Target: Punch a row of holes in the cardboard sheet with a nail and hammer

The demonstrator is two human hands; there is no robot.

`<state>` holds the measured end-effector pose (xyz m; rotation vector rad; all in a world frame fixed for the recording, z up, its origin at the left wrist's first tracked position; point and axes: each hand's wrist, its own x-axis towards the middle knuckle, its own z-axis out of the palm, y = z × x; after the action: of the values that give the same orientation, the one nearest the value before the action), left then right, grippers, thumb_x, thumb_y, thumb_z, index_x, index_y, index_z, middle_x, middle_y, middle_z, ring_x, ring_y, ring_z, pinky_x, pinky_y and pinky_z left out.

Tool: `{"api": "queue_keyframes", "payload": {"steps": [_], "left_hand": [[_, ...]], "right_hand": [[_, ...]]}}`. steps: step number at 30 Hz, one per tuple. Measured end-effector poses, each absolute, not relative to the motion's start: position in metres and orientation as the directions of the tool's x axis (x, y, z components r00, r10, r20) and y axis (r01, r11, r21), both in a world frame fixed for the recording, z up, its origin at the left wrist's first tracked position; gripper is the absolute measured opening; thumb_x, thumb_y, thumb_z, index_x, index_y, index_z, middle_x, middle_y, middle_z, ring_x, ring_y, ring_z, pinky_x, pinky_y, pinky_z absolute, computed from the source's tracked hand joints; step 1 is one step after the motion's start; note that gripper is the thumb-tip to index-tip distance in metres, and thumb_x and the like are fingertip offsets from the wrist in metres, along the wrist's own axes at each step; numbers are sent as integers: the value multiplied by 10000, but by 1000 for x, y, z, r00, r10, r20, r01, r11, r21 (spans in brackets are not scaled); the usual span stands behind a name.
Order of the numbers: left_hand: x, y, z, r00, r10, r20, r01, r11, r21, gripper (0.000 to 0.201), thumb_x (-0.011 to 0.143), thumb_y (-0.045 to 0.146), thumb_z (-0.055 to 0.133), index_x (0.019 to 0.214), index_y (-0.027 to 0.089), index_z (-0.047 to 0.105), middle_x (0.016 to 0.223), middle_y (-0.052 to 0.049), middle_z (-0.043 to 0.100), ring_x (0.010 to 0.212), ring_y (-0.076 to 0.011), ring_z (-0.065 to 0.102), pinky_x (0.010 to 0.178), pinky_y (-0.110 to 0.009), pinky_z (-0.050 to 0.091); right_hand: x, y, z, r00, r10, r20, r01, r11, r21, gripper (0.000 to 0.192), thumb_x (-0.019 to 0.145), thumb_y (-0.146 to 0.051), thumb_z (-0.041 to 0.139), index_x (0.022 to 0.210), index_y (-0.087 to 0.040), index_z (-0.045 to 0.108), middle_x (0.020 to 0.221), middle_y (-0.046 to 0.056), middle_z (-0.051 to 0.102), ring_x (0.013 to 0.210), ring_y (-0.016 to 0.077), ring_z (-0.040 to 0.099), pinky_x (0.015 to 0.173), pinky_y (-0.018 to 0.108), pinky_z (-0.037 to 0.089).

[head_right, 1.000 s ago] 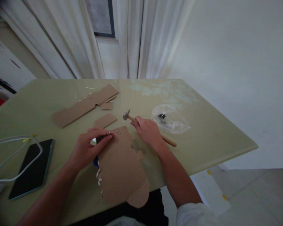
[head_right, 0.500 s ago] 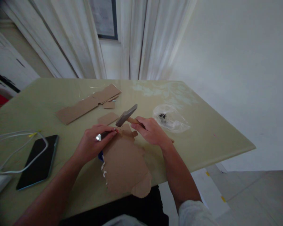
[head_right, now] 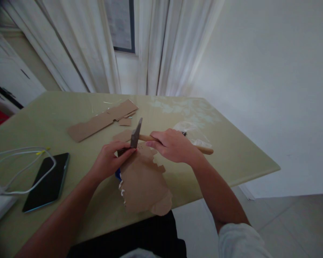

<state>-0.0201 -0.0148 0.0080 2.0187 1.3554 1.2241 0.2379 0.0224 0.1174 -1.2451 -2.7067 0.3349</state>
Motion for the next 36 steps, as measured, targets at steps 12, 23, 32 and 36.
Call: {"api": "queue_keyframes", "payload": {"steps": [12,23,32,36], "left_hand": [[-20,-14,9,210,851,481,512,-515,688,154,1008,291,717,1030,239,861,830,-27,799,723,-180,685,732,-303,517],[-19,-14,9,219,839,497,528,-531,663,144,1015,271,714,1010,237,854,817,-19,796,731,-184,688,748,-312,512],[-20,-13,6,220,839,498,523,-532,666,126,1014,270,725,1004,236,845,827,-16,795,739,-183,691,749,-317,509],[-20,-13,8,221,842,493,518,-529,672,127,1013,269,724,998,233,845,821,-19,795,741,-187,695,740,-316,507]], "right_hand": [[231,24,136,-688,725,-33,720,676,-157,413,1147,-504,506,900,-204,645,734,10,605,695,172,503,673,342,230],[229,24,140,-684,727,-57,721,663,-202,410,1138,-473,545,837,-198,596,693,-15,527,676,158,471,676,336,230],[229,23,141,-679,730,-71,729,659,-185,393,1133,-468,545,848,-204,608,688,-9,546,669,164,468,671,339,218],[228,23,140,-681,729,-70,727,662,-183,392,1136,-469,537,860,-203,619,696,-3,559,676,166,478,669,336,219]]}}
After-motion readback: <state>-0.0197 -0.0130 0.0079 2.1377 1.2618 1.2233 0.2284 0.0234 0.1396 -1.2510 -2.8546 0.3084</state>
